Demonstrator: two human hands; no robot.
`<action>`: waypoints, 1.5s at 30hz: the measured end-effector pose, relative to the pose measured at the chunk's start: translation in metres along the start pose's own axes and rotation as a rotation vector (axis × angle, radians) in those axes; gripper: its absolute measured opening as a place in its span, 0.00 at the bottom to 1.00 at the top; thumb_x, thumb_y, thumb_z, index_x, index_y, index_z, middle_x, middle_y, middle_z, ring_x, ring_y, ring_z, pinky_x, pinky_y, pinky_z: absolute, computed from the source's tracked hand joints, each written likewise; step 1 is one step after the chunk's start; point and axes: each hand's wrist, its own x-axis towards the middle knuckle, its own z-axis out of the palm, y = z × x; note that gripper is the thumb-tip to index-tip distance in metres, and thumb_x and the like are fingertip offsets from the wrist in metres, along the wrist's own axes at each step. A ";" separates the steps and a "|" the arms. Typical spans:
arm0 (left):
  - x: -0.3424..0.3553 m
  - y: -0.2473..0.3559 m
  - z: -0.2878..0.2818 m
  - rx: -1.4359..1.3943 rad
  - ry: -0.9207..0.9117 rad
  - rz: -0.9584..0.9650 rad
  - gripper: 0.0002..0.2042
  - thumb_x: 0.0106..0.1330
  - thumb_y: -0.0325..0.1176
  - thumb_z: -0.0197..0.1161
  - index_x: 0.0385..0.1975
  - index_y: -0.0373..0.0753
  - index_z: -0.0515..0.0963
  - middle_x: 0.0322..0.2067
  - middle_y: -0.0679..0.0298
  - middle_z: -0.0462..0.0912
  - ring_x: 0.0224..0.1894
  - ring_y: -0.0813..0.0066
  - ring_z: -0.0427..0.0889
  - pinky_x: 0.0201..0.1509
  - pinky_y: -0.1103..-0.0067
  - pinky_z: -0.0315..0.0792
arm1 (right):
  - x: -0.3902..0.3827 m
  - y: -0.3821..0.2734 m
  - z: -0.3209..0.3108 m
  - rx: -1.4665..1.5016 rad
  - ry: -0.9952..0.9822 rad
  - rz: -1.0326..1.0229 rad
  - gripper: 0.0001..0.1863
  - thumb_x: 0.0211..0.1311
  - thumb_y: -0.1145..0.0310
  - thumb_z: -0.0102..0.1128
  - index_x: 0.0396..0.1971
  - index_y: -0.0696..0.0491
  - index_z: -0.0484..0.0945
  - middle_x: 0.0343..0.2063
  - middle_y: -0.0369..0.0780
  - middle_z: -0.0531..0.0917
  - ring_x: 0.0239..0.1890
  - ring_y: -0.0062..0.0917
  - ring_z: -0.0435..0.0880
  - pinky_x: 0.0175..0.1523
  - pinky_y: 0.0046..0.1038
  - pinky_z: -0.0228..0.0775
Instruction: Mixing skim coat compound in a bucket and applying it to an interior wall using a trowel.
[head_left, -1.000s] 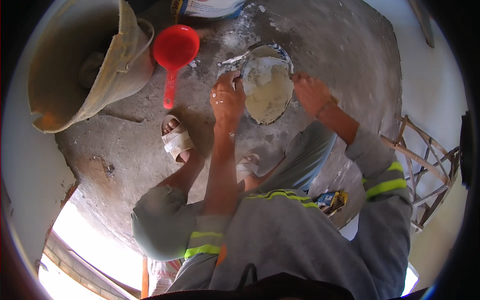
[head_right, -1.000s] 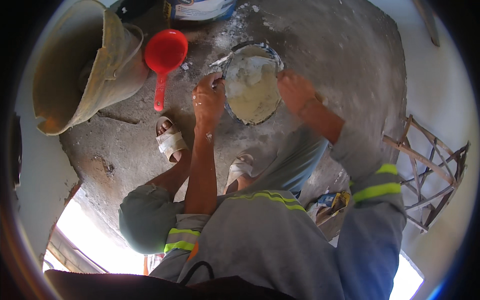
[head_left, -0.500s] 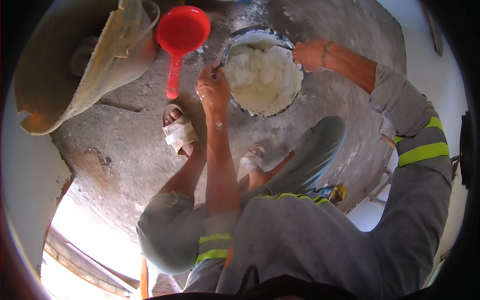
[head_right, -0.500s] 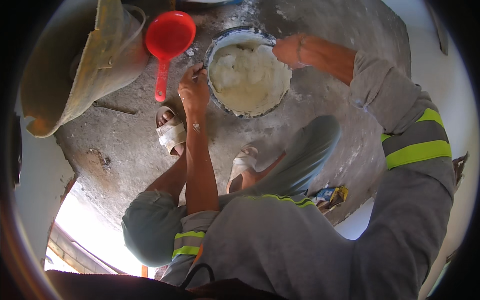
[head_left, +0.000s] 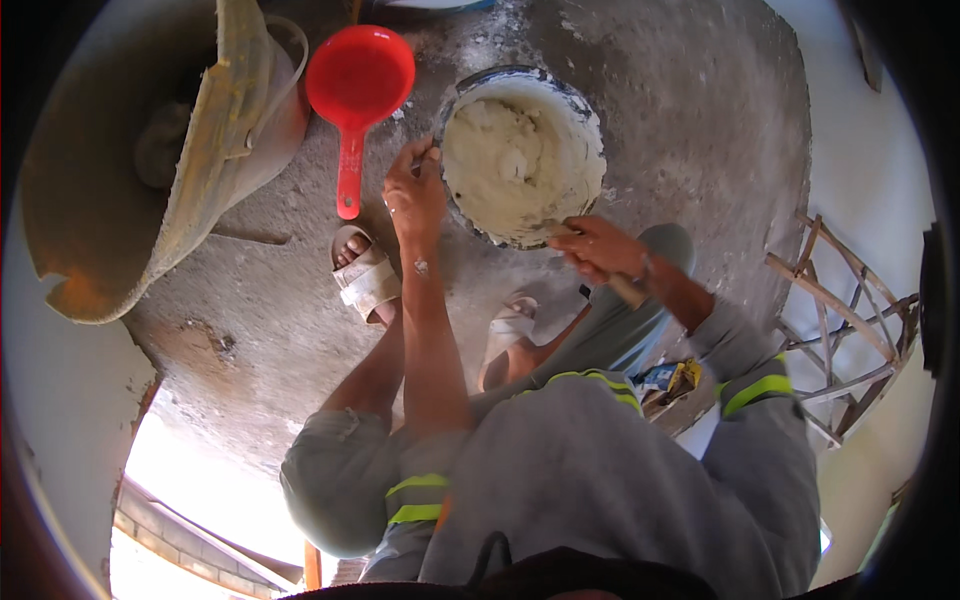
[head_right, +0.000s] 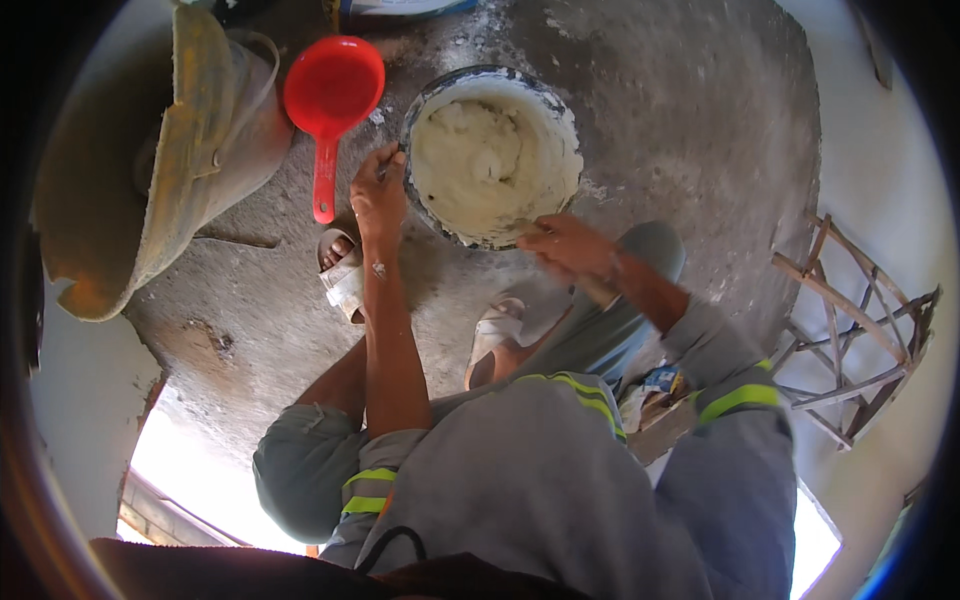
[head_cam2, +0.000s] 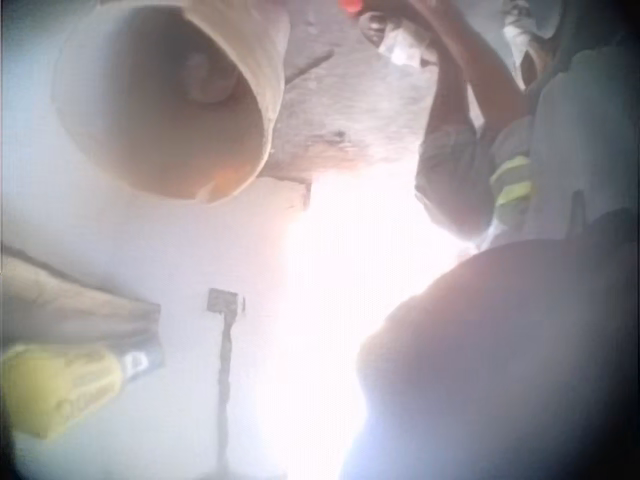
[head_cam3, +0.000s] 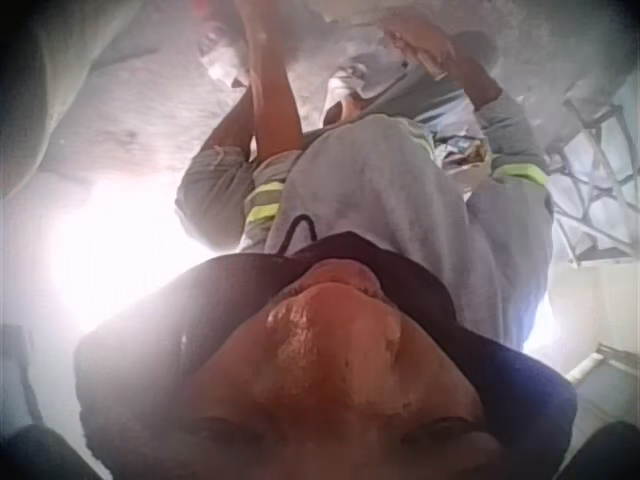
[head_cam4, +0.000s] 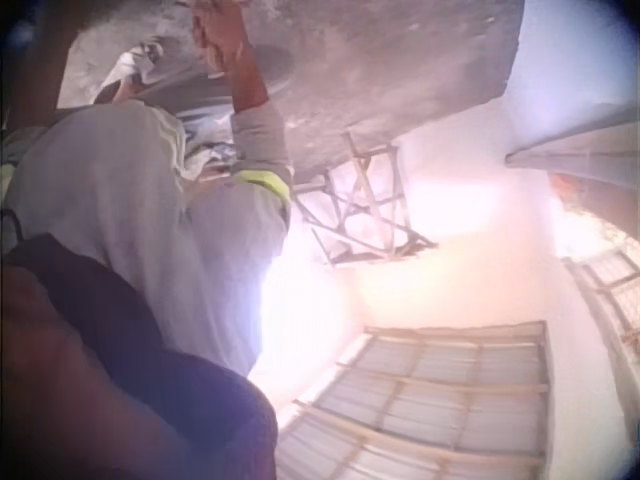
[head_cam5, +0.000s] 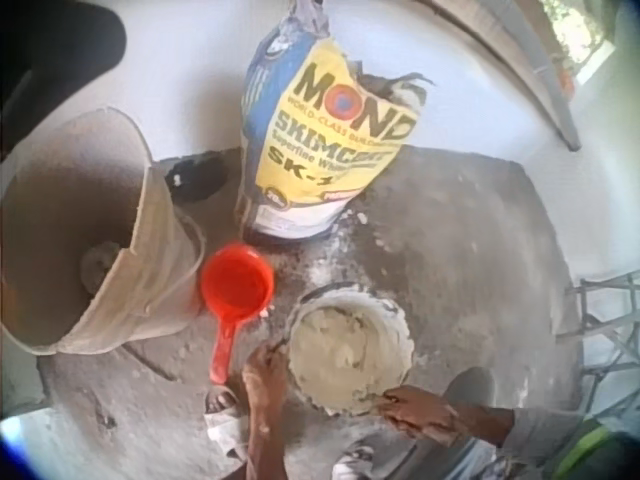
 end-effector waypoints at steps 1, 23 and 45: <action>0.001 0.000 -0.001 0.013 -0.005 0.011 0.10 0.58 0.30 0.59 0.38 0.35 0.79 0.31 0.56 0.82 0.31 0.72 0.79 0.36 0.78 0.72 | 0.006 0.007 0.015 0.157 -0.028 -0.040 0.15 0.59 0.58 0.56 0.28 0.55 0.70 0.14 0.30 0.68 0.10 0.12 0.63 0.11 0.17 0.56; 0.011 -0.027 -0.007 0.110 -0.047 0.003 0.11 0.56 0.31 0.61 0.36 0.34 0.79 0.31 0.57 0.82 0.34 0.71 0.80 0.41 0.77 0.71 | -0.069 0.007 0.007 -0.520 0.419 -0.341 0.18 0.62 0.60 0.43 0.26 0.60 0.72 0.22 0.52 0.78 0.26 0.40 0.80 0.31 0.40 0.69; 0.043 -0.008 0.018 0.027 -0.098 0.041 0.11 0.54 0.32 0.60 0.36 0.37 0.80 0.30 0.56 0.82 0.33 0.67 0.82 0.41 0.76 0.72 | 0.023 -0.081 -0.067 -1.237 0.495 -0.598 0.12 0.55 0.66 0.55 0.29 0.61 0.73 0.28 0.51 0.78 0.31 0.46 0.79 0.36 0.40 0.70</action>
